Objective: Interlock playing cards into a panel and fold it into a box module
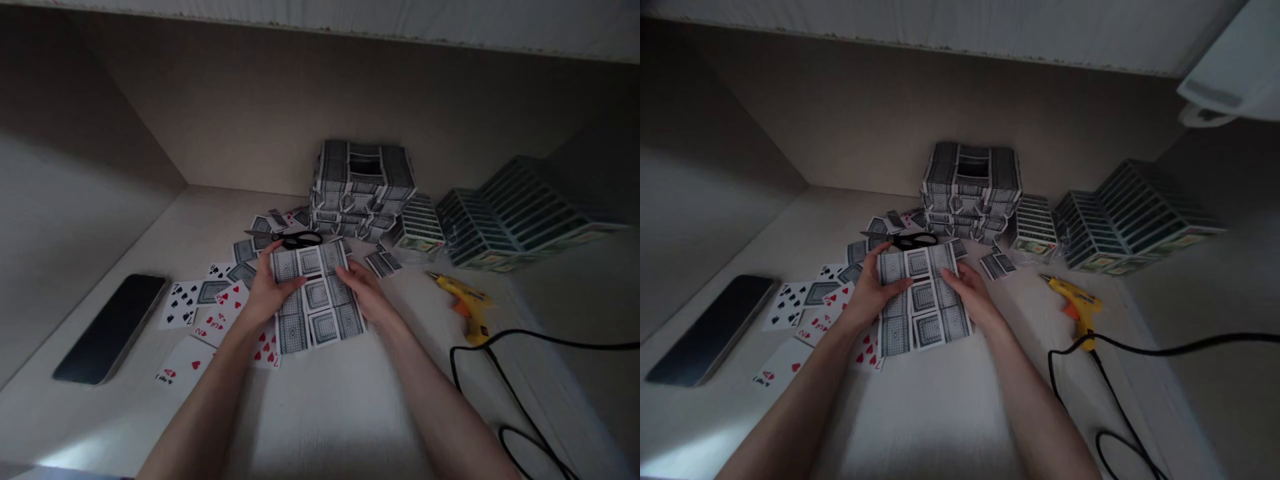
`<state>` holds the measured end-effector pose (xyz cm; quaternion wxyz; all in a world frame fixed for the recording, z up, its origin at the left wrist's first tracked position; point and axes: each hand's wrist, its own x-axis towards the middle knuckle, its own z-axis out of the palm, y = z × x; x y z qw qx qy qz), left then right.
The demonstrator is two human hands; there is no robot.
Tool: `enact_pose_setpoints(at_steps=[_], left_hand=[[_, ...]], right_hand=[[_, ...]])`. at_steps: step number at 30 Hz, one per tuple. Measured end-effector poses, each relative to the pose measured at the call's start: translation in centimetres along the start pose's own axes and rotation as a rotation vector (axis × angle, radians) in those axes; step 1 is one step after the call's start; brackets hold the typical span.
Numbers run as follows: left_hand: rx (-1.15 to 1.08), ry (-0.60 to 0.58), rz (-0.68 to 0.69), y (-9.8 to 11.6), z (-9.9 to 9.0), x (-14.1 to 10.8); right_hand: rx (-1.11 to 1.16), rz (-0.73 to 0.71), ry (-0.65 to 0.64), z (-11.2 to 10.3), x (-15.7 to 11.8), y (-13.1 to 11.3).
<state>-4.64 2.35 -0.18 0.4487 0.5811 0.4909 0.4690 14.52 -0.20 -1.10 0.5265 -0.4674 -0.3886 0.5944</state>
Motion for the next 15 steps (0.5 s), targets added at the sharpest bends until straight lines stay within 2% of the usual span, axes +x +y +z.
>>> enact_pose_setpoints(at_steps=[1, 3, 7, 15], left_hand=[[-0.027, 0.026, -0.005, -0.1, -0.1, 0.1], [-0.06, 0.071, 0.0, -0.3, -0.1, 0.2], [-0.018, 0.105, 0.041, -0.5, 0.0, 0.2], [0.115, 0.039, 0.056, -0.7, 0.1, -0.1]], right_hand=[[-0.009, 0.028, -0.068, 0.1, -0.2, -0.1], [-0.043, 0.054, -0.112, 0.3, -0.6, -0.1], [-0.077, -0.005, -0.045, 0.7, -0.8, 0.1], [-0.076, -0.108, 0.078, 1.4, -0.6, 0.4]])
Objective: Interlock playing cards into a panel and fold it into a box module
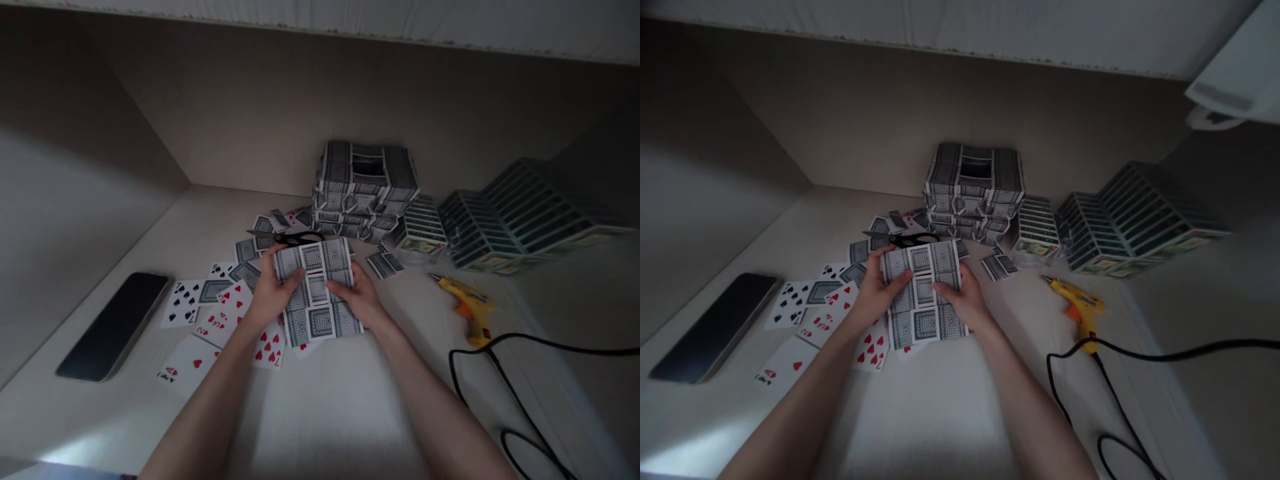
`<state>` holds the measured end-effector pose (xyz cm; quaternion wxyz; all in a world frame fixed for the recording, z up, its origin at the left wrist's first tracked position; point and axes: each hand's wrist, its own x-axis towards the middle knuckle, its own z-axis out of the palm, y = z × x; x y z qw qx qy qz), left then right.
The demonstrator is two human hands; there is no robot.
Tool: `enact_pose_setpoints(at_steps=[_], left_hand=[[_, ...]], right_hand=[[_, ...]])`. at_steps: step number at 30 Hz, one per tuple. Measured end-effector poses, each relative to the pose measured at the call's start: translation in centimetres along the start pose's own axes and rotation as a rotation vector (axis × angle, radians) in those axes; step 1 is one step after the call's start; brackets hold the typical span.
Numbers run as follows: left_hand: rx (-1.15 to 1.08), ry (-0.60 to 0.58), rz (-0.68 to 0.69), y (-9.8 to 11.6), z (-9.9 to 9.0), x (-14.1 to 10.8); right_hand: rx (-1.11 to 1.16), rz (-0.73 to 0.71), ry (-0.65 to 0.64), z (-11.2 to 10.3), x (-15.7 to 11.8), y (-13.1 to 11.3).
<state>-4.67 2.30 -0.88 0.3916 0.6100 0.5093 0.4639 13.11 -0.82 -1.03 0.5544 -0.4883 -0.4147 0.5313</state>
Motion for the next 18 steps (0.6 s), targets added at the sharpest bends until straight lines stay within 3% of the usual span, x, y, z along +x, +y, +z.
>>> enact_pose_setpoints(at_steps=[4, 8, 13, 15, 18], left_hand=[[0.054, 0.006, 0.03, 0.2, 0.2, -0.2], [-0.095, 0.041, 0.027, 0.2, 0.3, 0.0], [-0.271, 0.199, -0.116, -0.1, 0.2, 0.6], [-0.334, 0.236, -0.199, 0.2, 0.2, 0.7], [-0.478, 0.206, -0.318, 0.8, 0.3, 0.6]], right_hand=[[0.018, -0.001, -0.014, -0.1, 0.1, 0.0], [0.081, 0.128, -0.054, -0.6, 0.1, -0.6], [0.229, 0.31, -0.266, -0.7, -0.2, -1.3], [0.221, 0.295, -0.278, -0.5, -0.3, -1.1], [0.197, 0.183, -0.175, -0.3, -0.1, -0.4]])
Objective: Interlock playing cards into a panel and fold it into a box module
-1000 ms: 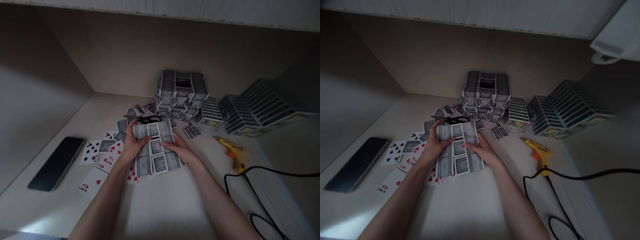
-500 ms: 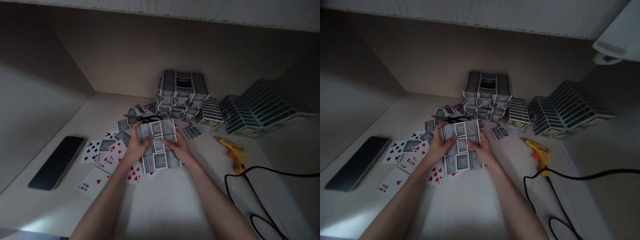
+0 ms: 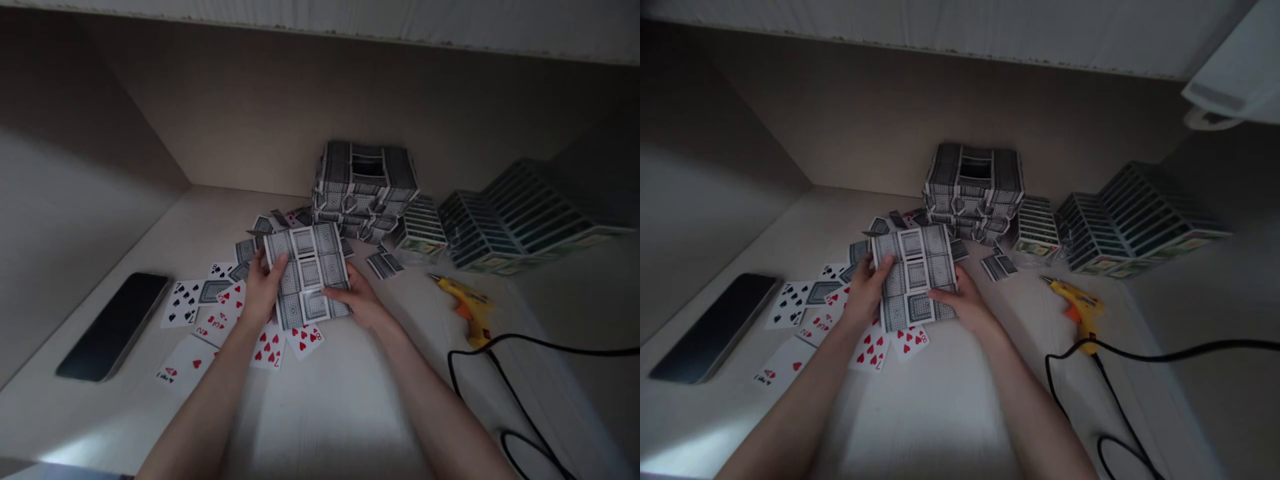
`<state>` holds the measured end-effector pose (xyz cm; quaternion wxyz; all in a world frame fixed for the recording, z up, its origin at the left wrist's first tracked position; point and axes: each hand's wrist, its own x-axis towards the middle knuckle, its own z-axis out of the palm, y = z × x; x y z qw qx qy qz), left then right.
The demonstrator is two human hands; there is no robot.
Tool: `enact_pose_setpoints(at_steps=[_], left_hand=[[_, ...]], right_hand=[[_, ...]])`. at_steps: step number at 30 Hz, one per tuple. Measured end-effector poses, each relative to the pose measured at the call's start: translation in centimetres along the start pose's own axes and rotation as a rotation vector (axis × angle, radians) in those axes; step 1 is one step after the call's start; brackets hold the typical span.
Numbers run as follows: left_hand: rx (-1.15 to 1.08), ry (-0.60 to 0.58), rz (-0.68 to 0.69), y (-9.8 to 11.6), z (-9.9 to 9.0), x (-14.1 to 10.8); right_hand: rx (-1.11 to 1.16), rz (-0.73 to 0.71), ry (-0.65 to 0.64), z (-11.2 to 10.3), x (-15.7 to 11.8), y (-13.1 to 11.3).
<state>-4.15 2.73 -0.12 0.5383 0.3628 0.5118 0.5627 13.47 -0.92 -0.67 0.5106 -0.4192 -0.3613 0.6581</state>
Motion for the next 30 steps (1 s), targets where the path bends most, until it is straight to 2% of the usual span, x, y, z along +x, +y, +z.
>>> enact_pose_setpoints(at_steps=[3, 5, 11, 18, 30], left_hand=[[-0.019, -0.218, -0.064, 0.0, 0.2, -0.5], [0.05, -0.303, -0.041, -0.3, 0.2, -0.7], [0.079, -0.27, 0.052, -0.7, -0.3, -0.3], [0.084, -0.266, 0.006, 0.2, -1.0, 0.0], [0.088, -0.2, 0.034, -0.4, -0.5, 0.0]], right_hand=[[-0.015, -0.113, 0.084, -0.2, 0.4, 0.5], [-0.027, -0.138, 0.101, -0.3, 0.5, 0.6], [-0.086, -0.171, 0.049, 0.1, 0.2, -0.1], [-0.123, -0.204, 0.062, 0.2, 0.1, -0.4], [-0.117, -0.211, 0.069, 0.0, 0.2, -0.2]])
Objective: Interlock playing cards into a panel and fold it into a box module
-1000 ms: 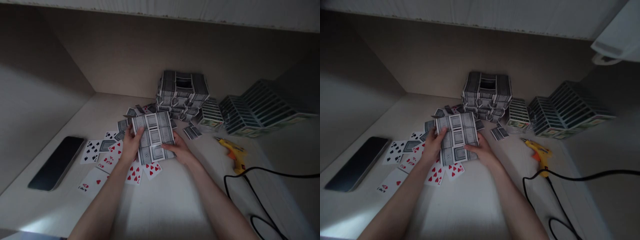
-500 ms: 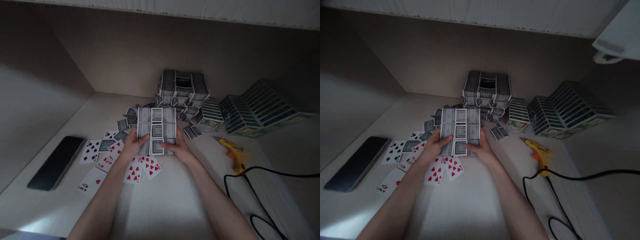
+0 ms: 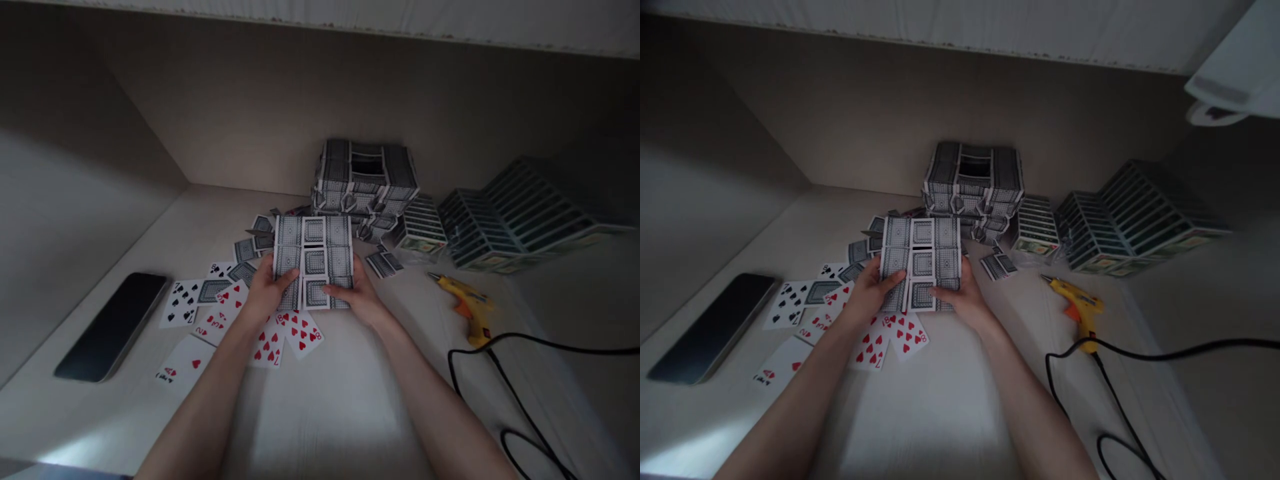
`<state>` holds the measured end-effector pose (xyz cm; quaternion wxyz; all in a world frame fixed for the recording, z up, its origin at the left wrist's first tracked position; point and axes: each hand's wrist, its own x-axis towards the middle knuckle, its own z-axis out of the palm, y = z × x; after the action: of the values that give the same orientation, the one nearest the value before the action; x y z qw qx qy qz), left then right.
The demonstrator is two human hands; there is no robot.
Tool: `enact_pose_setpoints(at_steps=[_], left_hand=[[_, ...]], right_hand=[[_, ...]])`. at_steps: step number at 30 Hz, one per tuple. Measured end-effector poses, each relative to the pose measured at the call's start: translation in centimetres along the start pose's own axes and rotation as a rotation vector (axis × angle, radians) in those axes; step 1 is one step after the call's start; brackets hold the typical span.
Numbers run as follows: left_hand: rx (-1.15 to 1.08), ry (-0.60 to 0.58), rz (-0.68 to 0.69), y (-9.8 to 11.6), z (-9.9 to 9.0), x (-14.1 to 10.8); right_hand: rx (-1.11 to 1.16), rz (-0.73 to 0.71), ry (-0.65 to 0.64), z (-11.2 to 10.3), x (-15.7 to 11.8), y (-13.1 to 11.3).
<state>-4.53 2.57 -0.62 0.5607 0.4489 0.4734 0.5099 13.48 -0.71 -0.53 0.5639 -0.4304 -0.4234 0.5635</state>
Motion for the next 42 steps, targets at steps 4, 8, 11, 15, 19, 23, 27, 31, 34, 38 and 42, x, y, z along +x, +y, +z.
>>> enact_pose_setpoints(at_steps=[4, 8, 11, 15, 19, 23, 27, 31, 34, 38, 42], left_hand=[[0.003, -0.02, 0.013, -0.1, 0.1, -0.1], [0.023, -0.033, 0.018, 0.2, 0.2, -0.3], [-0.008, -0.051, -0.007, 0.6, 0.4, -0.5], [-0.045, -0.06, -0.03, 0.8, 0.5, -0.5], [-0.065, -0.047, -0.059, 1.0, 0.5, -0.6], [-0.075, -0.045, -0.07, 1.1, 0.5, -0.6], [-0.073, -0.054, -0.048, 0.8, 0.4, -0.5], [-0.049, -0.038, -0.017, 0.2, 0.3, -0.3], [0.005, -0.032, 0.028, 0.0, 0.3, -0.2], [0.008, -0.047, 0.026, 0.1, 0.3, -0.4], [0.076, -0.063, 0.083, -0.2, 0.2, -0.3]], right_hand=[[0.027, 0.009, 0.0, 0.0, 0.0, 0.1], [0.059, 0.025, 0.001, -0.1, 0.0, 0.3], [0.034, 0.009, 0.018, 0.0, -0.1, 0.3], [0.004, 0.005, 0.02, 0.1, -0.1, 0.1], [-0.012, -0.008, 0.022, 0.1, -0.1, 0.1], [-0.007, -0.022, 0.014, 0.1, 0.0, 0.2], [-0.008, -0.015, 0.015, 0.0, 0.0, 0.2], [-0.023, -0.009, 0.024, 0.1, 0.0, 0.1], [-0.028, -0.009, 0.042, 0.2, -0.1, 0.1], [-0.04, -0.028, 0.05, 0.4, -0.1, 0.2], [-0.043, -0.044, 0.066, 0.5, -0.2, 0.3]])
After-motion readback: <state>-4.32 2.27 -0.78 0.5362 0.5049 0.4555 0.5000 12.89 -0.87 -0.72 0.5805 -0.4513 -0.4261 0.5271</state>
